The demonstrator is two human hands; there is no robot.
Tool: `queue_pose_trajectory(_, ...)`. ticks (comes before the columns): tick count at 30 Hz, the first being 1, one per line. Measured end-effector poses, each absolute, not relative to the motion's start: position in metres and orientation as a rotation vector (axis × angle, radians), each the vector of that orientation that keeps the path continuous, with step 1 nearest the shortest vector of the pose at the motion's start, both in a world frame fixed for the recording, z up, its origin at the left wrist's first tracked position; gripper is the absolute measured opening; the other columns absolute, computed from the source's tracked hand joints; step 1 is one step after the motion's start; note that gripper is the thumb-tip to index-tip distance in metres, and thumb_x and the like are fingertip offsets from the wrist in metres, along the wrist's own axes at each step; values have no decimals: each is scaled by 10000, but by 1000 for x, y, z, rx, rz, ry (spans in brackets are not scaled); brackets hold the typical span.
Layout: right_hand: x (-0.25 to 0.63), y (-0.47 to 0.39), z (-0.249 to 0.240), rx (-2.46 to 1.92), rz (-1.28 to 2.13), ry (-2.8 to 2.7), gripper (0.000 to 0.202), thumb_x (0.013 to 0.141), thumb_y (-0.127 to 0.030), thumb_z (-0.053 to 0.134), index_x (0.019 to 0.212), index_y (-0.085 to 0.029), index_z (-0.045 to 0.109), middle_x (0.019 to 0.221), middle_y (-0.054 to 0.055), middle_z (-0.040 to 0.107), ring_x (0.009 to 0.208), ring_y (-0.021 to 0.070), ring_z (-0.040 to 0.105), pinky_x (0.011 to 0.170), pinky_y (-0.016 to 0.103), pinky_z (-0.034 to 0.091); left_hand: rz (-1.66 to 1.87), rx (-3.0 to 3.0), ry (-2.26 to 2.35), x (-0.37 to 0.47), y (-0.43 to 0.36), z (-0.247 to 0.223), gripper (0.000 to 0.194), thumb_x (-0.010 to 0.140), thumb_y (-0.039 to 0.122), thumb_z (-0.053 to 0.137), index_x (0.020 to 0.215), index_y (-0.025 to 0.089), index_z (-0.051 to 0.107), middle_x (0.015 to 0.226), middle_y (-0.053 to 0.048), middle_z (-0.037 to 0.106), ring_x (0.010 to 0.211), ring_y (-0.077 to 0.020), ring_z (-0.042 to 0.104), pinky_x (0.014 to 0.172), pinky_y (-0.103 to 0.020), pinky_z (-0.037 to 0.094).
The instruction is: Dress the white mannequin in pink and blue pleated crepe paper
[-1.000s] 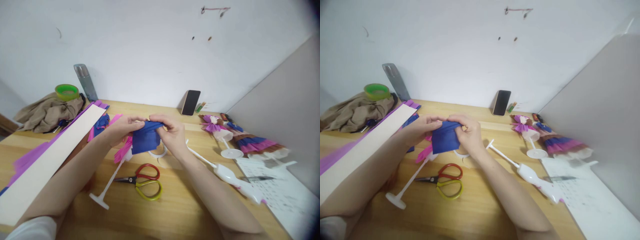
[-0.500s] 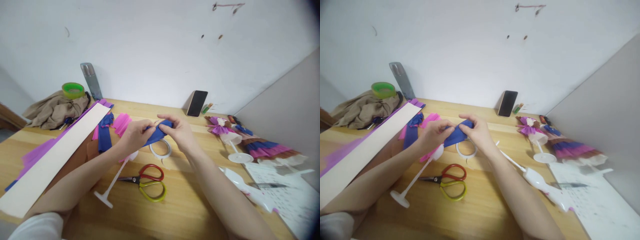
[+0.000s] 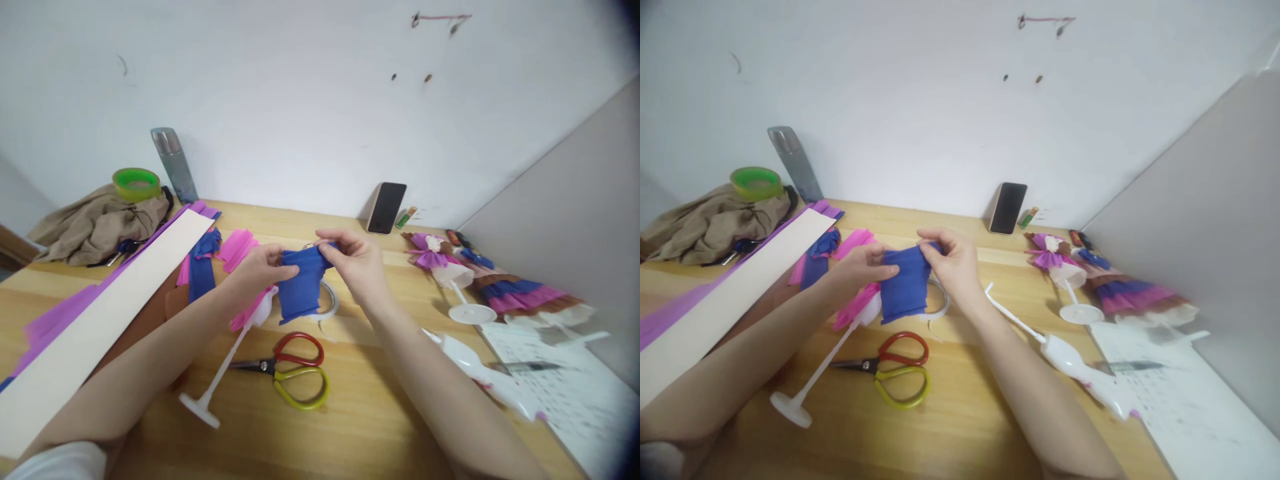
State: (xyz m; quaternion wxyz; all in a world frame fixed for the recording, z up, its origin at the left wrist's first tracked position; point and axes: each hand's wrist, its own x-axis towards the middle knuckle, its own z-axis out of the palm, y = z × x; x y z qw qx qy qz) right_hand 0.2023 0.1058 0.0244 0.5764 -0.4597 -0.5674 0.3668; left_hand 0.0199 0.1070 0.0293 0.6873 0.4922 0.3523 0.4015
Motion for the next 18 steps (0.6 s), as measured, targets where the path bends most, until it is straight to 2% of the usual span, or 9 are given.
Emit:
queue_pose_trajectory(3,201,104,25,-1041,848,-1324,271,687,-285,691,933,-176,724,855,51,750,769,181,686,705,334,550,893,1105,789,18,108,29,335,556,262,897,806,142,710,716,-24,732,647,-153,664,667,-273,506)
queue_pose_trajectory(6,201,102,27,-1009,902,-1303,274,693,-311,707,935,-184,729,838,45,749,736,174,678,682,328,551,909,1110,799,18,107,27,307,600,340,879,745,140,696,655,-19,703,572,-134,630,601,-256,488)
queue_pose_trajectory(10,201,100,31,-1052,923,-1257,279,719,-380,709,901,-169,731,751,38,727,656,157,644,621,298,519,911,1085,804,20,101,28,332,646,431,841,743,149,695,648,-17,692,570,-130,621,598,-253,492)
queue_pose_trajectory(12,202,100,32,-1084,941,-1299,330,748,-426,684,951,-169,725,762,42,726,669,157,642,591,276,501,908,1082,804,20,100,30,348,664,464,820,729,148,689,646,-20,691,581,-141,628,617,-268,507)
queue_pose_trajectory(15,202,101,31,-1151,1039,-1437,381,739,-436,680,1003,-165,726,734,29,710,605,139,606,521,250,468,982,1102,787,21,101,32,358,661,457,820,770,141,694,679,-31,717,650,-180,670,663,-295,525)
queue_pose_trajectory(18,202,104,28,-1133,1085,-1492,302,702,-358,677,911,-150,743,663,7,680,530,111,547,492,240,446,1057,1102,792,21,103,33,369,630,402,851,833,139,692,701,-29,737,668,-196,686,667,-299,522)
